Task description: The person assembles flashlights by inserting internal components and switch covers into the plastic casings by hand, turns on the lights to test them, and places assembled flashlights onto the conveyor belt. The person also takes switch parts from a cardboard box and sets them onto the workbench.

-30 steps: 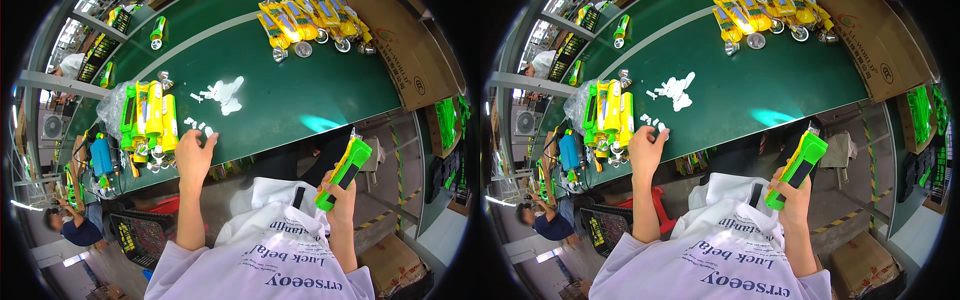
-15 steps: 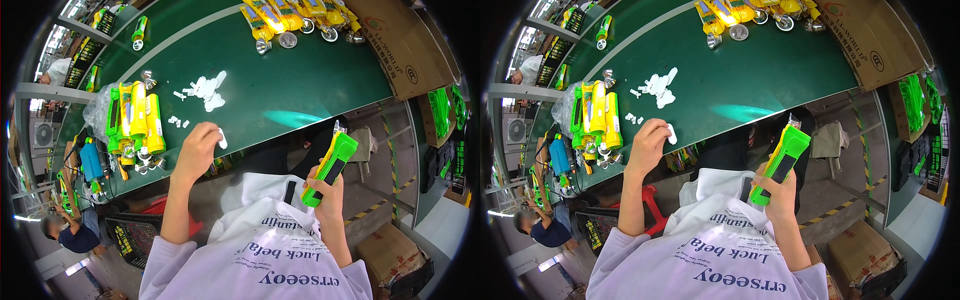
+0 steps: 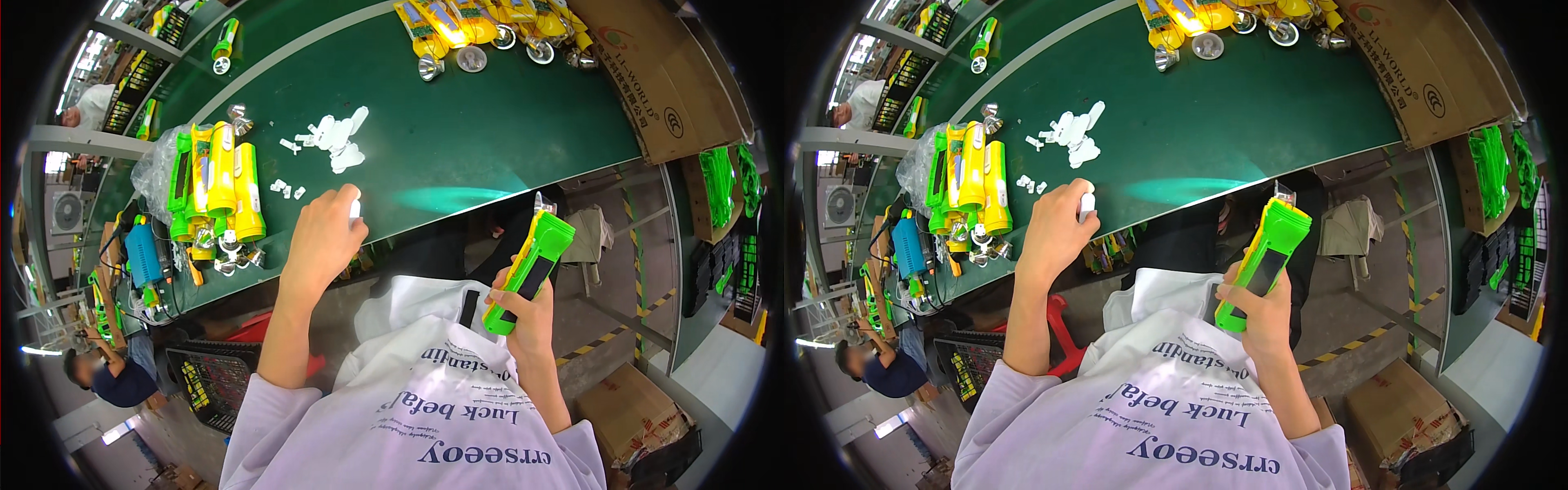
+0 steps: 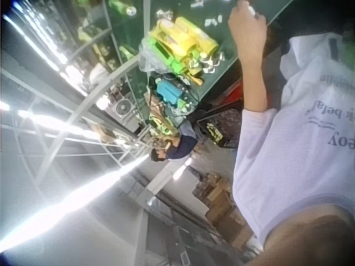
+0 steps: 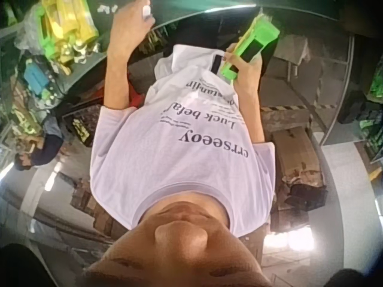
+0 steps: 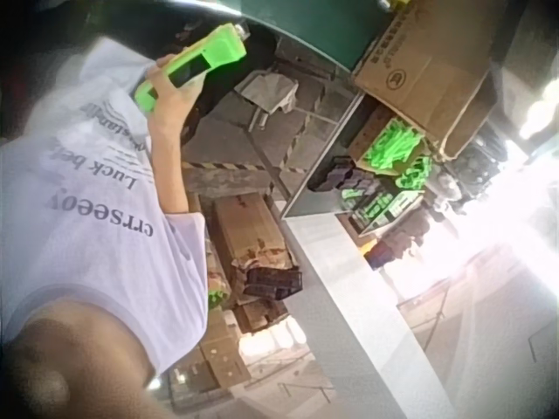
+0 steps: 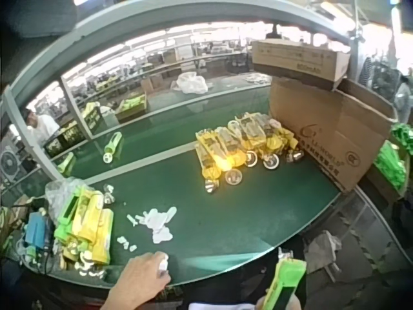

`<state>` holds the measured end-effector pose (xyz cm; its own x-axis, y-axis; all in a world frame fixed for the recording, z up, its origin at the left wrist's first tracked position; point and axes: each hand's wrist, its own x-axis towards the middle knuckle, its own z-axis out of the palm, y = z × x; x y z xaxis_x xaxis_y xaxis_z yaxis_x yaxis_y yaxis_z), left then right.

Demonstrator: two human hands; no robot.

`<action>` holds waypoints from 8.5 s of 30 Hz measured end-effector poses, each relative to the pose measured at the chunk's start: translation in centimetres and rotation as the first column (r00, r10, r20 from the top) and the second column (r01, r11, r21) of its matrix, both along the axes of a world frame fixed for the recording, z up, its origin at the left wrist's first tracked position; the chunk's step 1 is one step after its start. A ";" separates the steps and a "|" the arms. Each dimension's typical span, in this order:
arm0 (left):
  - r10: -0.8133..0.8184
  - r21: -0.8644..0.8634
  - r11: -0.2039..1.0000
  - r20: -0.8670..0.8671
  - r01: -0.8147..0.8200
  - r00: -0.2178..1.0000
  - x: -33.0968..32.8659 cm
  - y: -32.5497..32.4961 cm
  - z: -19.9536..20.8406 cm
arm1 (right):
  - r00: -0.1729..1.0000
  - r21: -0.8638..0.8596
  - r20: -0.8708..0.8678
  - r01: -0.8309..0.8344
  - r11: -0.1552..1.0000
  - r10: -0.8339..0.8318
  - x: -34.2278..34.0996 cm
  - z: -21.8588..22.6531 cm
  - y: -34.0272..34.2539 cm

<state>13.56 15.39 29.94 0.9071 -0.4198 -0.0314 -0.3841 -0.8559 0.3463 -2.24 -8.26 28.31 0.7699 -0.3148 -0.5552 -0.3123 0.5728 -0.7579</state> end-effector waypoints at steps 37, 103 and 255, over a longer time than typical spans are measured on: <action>-0.504 -0.847 0.464 -0.492 -0.257 0.710 -7.1 -9.0 -4.1 | 0.986 0.128 -0.137 -0.079 0.989 0.096 -2.0 -2.0 -0.2; -0.365 -0.606 0.720 -0.746 -0.339 0.558 -8.0 -10.1 -4.8 | 0.945 0.093 -0.214 -0.232 0.968 0.247 -2.0 -2.7 -0.6; -0.596 -0.333 0.715 0.171 0.615 0.785 -5.6 -10.3 2.8 | 0.947 0.467 0.190 -0.318 0.825 0.258 -2.6 -2.0 0.9</action>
